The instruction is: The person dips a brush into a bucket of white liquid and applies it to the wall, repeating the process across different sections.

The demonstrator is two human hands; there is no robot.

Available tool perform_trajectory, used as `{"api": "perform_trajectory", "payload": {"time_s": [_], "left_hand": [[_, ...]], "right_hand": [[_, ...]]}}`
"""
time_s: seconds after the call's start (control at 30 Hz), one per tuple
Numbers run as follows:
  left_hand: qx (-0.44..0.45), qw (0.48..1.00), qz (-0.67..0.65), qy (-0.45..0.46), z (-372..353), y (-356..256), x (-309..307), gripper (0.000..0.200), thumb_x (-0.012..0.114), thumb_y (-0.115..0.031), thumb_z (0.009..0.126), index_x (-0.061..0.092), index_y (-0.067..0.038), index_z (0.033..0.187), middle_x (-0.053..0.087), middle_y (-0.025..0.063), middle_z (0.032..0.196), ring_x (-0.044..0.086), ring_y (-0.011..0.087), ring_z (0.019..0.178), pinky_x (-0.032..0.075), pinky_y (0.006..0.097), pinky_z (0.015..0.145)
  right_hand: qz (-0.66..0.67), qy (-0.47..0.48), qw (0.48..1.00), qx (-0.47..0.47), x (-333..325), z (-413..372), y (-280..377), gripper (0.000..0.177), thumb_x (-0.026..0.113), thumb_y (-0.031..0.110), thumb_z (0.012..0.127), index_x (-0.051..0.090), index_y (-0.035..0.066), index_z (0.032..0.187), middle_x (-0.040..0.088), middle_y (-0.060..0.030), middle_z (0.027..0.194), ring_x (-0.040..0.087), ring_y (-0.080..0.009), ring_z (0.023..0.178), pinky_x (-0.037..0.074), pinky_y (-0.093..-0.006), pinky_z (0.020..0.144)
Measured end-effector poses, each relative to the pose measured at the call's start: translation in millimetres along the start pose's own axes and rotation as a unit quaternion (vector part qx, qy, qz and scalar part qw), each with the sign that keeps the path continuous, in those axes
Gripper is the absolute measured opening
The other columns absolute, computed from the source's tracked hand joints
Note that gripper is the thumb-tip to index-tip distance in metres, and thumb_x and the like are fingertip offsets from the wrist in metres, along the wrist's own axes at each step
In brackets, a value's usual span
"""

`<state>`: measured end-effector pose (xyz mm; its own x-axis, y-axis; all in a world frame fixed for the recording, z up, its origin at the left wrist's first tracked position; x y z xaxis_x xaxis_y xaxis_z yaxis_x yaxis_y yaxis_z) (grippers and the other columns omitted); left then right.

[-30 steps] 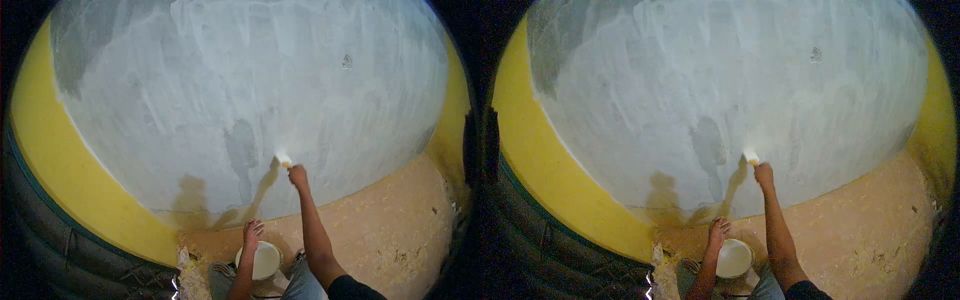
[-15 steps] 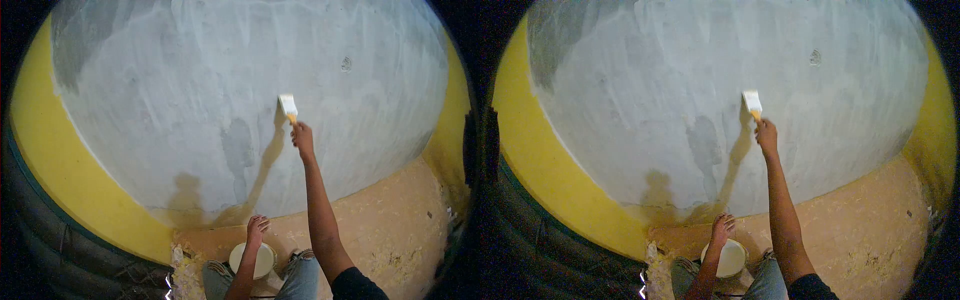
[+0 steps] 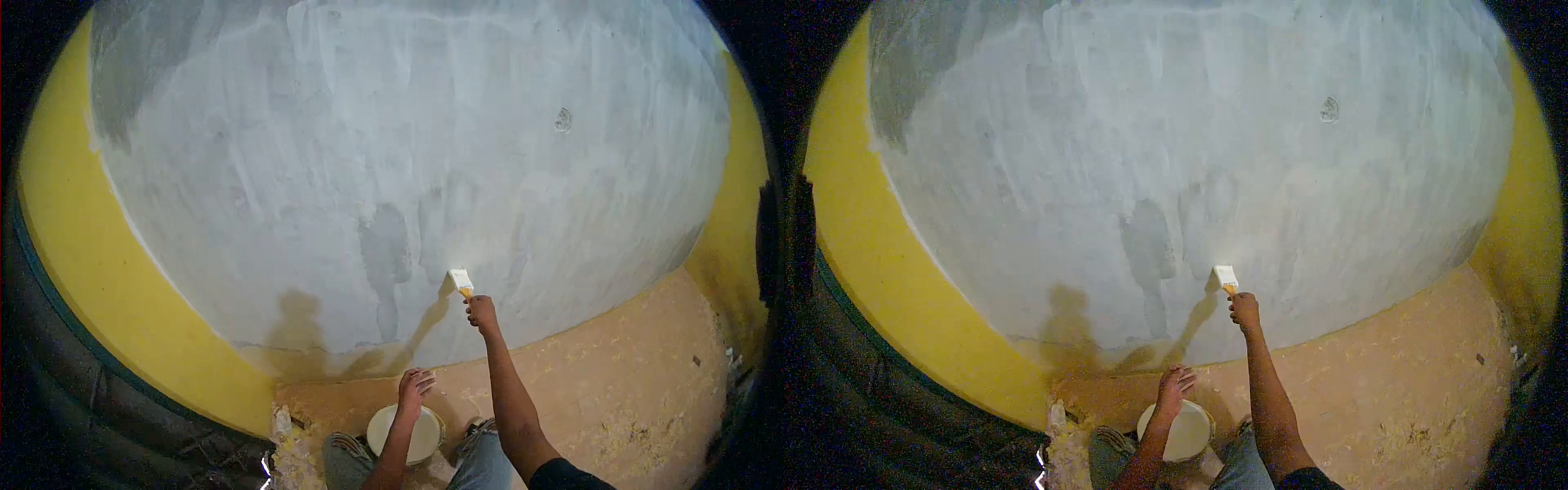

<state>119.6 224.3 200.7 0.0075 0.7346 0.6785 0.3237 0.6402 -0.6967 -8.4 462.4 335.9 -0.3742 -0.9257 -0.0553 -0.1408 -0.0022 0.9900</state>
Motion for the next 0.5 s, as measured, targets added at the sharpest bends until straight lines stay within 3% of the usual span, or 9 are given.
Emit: {"api": "perform_trajectory", "payload": {"time_s": [0.07,0.13,0.17,0.2,0.23,0.27,0.3,0.4,0.5], "left_hand": [[-0.005,1.0,0.001,-0.005,-2,2,0,0.026,0.061,-0.024,0.087,0.054,-0.014,0.11,0.064,0.0081,0.107,0.062,0.0257,0.099,0.048,0.0377,0.083],[-0.009,1.0,0.002,-0.001,-5,1,3,0.026,0.061,-0.025,0.087,0.054,-0.014,0.11,0.064,0.0081,0.106,0.062,0.0256,0.099,0.048,0.0378,0.083],[-0.009,1.0,0.0,0.003,-5,1,6,0.027,0.062,-0.025,0.087,0.054,-0.015,0.111,0.064,0.008,0.106,0.062,0.0256,0.099,0.048,0.0379,0.083],[-0.008,1.0,0.001,0.005,-5,1,10,0.027,0.062,-0.025,0.087,0.054,-0.015,0.111,0.064,0.008,0.106,0.062,0.0256,0.099,0.048,0.0379,0.083],[-0.008,1.0,-0.001,0.006,-5,1,11,0.027,0.062,-0.025,0.087,0.053,-0.015,0.111,0.064,0.008,0.107,0.062,0.0256,0.1,0.048,0.0383,0.083],[-0.006,1.0,-0.003,0.006,-4,-1,12,0.028,0.062,-0.025,0.087,0.053,-0.014,0.111,0.064,0.0081,0.108,0.062,0.0255,0.1,0.048,0.0387,0.084],[-0.004,1.0,-0.002,0.007,-4,-4,13,0.028,0.062,-0.025,0.087,0.053,-0.014,0.111,0.064,0.0081,0.108,0.062,0.0255,0.1,0.048,0.0387,0.084],[-0.008,0.999,-0.022,0.026,-5,-9,22,0.029,0.063,-0.026,0.087,0.053,-0.014,0.111,0.063,0.0082,0.109,0.062,0.0253,0.1,0.047,0.0397,0.084],[0.012,0.999,-0.018,0.032,-9,-17,27,0.03,0.063,-0.026,0.087,0.053,-0.014,0.112,0.062,0.0084,0.11,0.061,0.025,0.102,0.047,0.04,0.085]], "right_hand": [[-0.006,0.006,1.0,-0.003,-1,3,30,0.023,0.054,0.021,0.086,0.063,0.0,0.083,0.051,-0.0061,0.058,0.045,-0.0136,0.04,0.035,-0.0288,0.036],[-0.107,-0.034,0.989,-0.092,-2,27,76,0.026,0.057,0.02,0.085,0.062,0.0,0.069,0.052,-0.007,0.052,0.049,-0.0165,0.041,0.037,-0.0332,0.038],[-0.262,-0.064,0.937,-0.222,-2,42,111,0.028,0.059,0.021,0.084,0.062,0.0,0.066,0.052,-0.0059,0.05,0.049,-0.0162,0.041,0.038,-0.0329,0.039],[-0.405,-0.092,0.842,-0.344,0,56,150,0.03,0.06,0.021,0.084,0.063,0.001,0.062,0.052,-0.0049,0.048,0.049,-0.016,0.041,0.038,-0.0325,0.04],[-0.342,-0.042,0.857,-0.383,-2,67,186,0.028,0.061,0.021,0.084,0.064,0.0,0.065,0.053,-0.0043,0.051,0.049,-0.0132,0.042,0.036,-0.0303,0.039],[-0.129,-0.021,0.958,-0.254,-4,12,243,0.026,0.061,0.021,0.084,0.064,0.0,0.068,0.053,-0.0032,0.053,0.046,-0.0107,0.042,0.032,-0.0278,0.037],[0.043,0.046,0.971,-0.231,-1,-1,274,0.023,0.061,0.02,0.084,0.065,0.0,0.073,0.052,-0.0025,0.055,0.042,-0.0093,0.041,0.028,-0.0257,0.036],[0.092,0.037,0.963,-0.252,-3,-39,332,0.025,0.058,0.021,0.089,0.063,-0.002,0.082,0.05,-0.0018,0.058,0.042,-0.008,0.042,0.031,-0.0239,0.038],[0.095,0.016,0.951,-0.293,-1,-48,319,0.025,0.054,0.023,0.092,0.063,0.0,0.09,0.05,-0.001,0.06,0.042,-0.0082,0.043,0.032,-0.0239,0.038]]}}
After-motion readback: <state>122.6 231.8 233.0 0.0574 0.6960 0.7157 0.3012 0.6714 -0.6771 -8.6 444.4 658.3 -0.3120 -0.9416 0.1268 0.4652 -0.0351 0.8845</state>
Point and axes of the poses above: each hand's wrist, its own z-axis towards the middle knuckle, its own x-axis out of the palm, y = z × x, the point moved 5 cm from there along z, towards the middle knuckle
